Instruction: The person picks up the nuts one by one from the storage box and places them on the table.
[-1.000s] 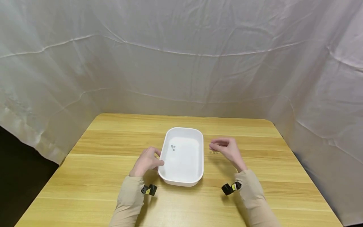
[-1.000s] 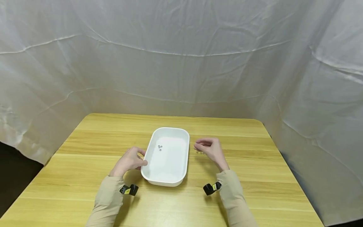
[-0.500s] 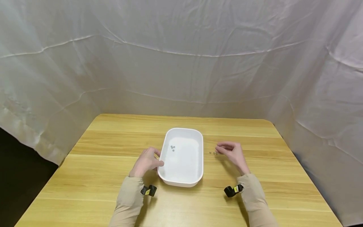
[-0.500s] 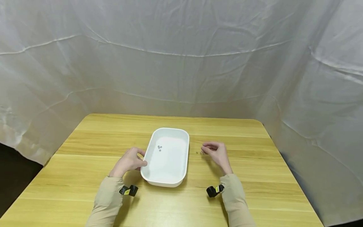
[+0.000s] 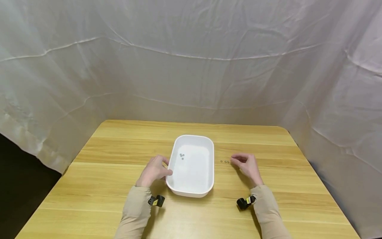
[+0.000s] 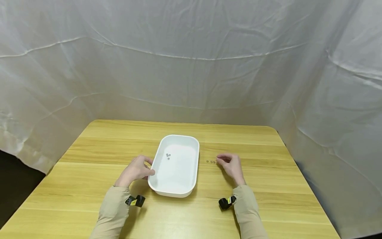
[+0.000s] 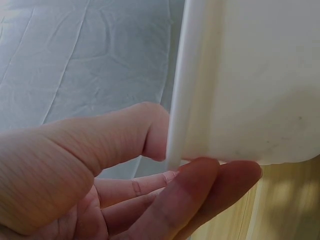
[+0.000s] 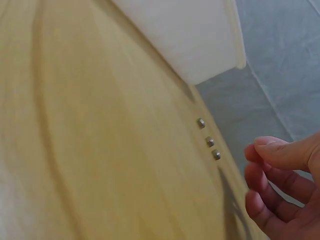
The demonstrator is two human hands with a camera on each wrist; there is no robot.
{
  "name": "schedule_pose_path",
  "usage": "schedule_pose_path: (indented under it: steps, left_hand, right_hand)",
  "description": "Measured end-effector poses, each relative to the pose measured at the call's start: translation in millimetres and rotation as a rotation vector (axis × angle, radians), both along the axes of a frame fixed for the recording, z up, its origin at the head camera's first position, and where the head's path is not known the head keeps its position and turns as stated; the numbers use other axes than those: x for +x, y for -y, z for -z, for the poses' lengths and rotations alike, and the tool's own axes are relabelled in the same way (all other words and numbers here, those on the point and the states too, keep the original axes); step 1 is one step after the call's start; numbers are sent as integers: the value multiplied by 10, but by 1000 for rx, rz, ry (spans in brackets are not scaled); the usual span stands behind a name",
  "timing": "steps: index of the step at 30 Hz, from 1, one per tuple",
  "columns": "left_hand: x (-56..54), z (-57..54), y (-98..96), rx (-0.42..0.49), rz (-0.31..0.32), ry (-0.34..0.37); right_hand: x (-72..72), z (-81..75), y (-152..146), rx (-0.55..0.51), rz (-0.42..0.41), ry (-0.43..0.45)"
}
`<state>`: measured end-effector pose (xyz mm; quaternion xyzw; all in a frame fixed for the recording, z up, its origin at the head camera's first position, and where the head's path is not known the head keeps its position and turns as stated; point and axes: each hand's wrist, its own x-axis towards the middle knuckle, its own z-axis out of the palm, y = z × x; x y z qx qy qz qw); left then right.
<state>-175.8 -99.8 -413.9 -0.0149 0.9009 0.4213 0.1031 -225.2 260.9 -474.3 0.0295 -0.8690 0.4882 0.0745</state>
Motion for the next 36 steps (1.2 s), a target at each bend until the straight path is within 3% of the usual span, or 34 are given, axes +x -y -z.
schedule_pose_path:
  steps: [4,23,36]
  left_hand:
    - [1,-2,3,-2,-1,-6]
    - [4,-2,4,-15,4,-11]
    - [0,-6,0,-6,-1,-4]
  right_hand:
    - [-9,61,-12,68,19,-13]
    - [-16,224,0,173,11,-93]
    - [-6,306,-14,166,17,-109]
